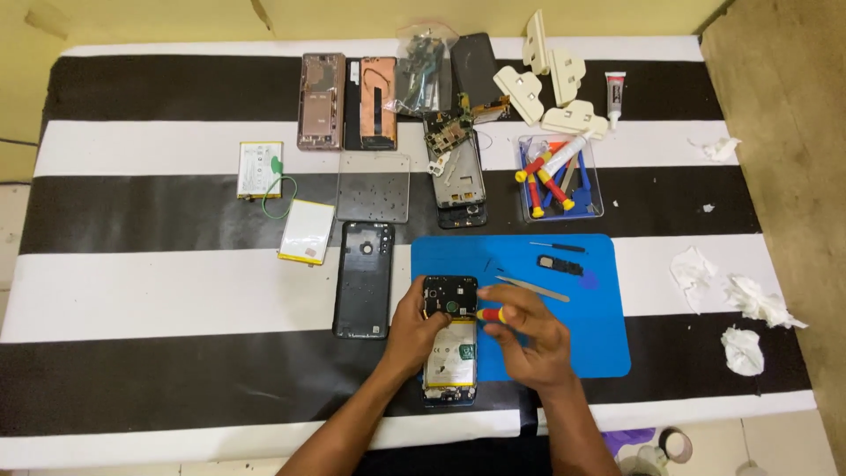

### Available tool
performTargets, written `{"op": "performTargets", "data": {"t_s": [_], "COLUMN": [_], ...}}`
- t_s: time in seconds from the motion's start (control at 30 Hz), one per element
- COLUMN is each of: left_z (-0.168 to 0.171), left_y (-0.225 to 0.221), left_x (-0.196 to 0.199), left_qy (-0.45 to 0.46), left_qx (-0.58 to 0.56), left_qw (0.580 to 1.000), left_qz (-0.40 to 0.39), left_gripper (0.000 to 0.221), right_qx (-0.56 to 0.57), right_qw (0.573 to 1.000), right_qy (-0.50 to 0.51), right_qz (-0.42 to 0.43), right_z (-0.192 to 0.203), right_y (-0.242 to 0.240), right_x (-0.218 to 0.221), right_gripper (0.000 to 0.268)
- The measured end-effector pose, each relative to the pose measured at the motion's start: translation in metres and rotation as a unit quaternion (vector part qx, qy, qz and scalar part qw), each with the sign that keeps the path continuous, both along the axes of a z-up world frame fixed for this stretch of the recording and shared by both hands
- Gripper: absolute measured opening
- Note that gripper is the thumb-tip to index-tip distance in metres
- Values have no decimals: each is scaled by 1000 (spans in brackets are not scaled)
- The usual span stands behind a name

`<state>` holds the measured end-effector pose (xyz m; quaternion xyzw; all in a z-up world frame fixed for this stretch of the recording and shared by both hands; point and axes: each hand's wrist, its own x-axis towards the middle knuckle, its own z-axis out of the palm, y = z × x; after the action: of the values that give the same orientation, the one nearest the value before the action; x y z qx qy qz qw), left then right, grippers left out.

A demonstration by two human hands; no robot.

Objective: Disassembling or reassembling a mobile phone using a screwdriver and tweezers to handle internal components.

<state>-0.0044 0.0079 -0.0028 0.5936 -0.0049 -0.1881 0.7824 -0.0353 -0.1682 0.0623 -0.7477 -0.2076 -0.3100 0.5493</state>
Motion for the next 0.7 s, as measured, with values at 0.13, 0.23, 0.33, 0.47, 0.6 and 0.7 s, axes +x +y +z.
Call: {"op": "performTargets", "data": {"t_s": [0.13,0.23,0.33,0.47,0.6,0.7], "left_z": [1,7,5,-6,-15,-15], "left_y": [-3,-2,-1,-5,-5,-5], "left_x": [-2,-5,-5,2,-5,-5], "left_qy": [10,3,-6,16,8,-4], "left_qx": [-8,-17,-17,61,52,49], "left_qw": [1000,1000,1000,998,999,999], "left_qz": [-4,11,6,-19,0,5], "left_gripper": [37,35,34,33,33,33], "right_qx": [25,24,15,-94,-54,-36], "right_qw": [999,999,999,992,996,998], "right_qy": [22,-10,11,58,54,52], "right_qz": [-21,-37,-45,60,44,-13], "right_z": [-20,-34,-30,-22,-28,-24], "right_y": [-4,-13,-18,-21,-13,-1], "right_x": [-8,-10,-16,-15,-21,-24], "right_gripper": [35,44,48,61,70,57]}}
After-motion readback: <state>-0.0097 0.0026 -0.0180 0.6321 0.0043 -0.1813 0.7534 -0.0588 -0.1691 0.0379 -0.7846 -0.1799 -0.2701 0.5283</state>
